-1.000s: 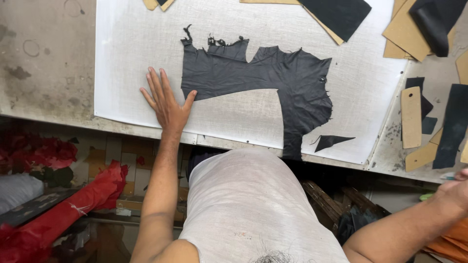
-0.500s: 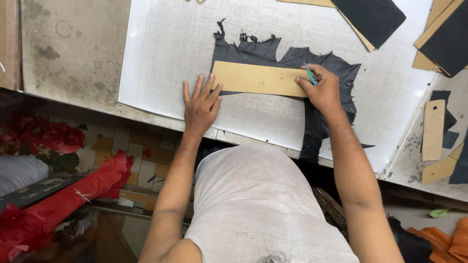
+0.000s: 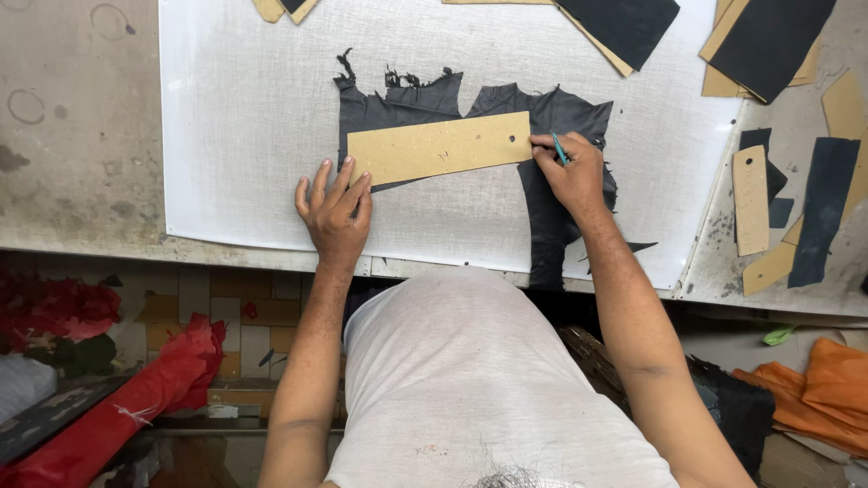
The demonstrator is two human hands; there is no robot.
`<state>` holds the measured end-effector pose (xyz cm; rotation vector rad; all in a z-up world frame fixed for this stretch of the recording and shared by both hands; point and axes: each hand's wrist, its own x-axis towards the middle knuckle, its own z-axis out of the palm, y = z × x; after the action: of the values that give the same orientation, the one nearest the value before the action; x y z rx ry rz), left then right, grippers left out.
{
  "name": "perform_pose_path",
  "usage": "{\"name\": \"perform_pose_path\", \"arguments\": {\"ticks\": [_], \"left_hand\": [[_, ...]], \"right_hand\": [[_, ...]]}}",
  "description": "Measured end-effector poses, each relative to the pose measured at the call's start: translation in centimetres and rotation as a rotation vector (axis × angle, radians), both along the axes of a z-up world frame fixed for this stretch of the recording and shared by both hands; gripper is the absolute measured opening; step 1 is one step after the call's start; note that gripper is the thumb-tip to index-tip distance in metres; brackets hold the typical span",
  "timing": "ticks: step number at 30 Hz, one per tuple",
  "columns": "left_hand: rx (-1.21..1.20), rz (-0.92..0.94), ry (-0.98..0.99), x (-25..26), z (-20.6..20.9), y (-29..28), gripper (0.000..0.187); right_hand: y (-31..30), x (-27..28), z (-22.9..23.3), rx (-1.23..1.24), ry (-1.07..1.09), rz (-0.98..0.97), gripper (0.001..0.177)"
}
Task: The person lays out a piece of black fabric on a white work surface, places a cardboard template on top, and uses a utility knife to cut the fabric along the template's edge. The person repeats this process with different templates and fabric pieces, stacking the cut pieces aside.
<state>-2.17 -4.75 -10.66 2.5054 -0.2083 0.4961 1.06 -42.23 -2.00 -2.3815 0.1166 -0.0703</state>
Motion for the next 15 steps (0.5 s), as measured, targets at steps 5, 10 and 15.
{"name": "perform_pose_path", "arguments": {"ticks": [5,10,15], "left_hand": [[0.017,0.011,0.005,0.38,-0.07,-0.33,0.017],[0.036,0.008,-0.005,-0.07,-0.70,-0.18,0.017],[0.074,0.009,-0.029,0.28,-0.51,-0.47,0.017]], "right_hand": [[0.23,0.72,0.23,-0.058,-0.034,-0.001,0.019],[0.61,0.34,-0.54,-0.089,-0.012,-0.034,0.021],[0.61,0.58,0.08,-0.102,-0.054,-0.011,0.022]]}}
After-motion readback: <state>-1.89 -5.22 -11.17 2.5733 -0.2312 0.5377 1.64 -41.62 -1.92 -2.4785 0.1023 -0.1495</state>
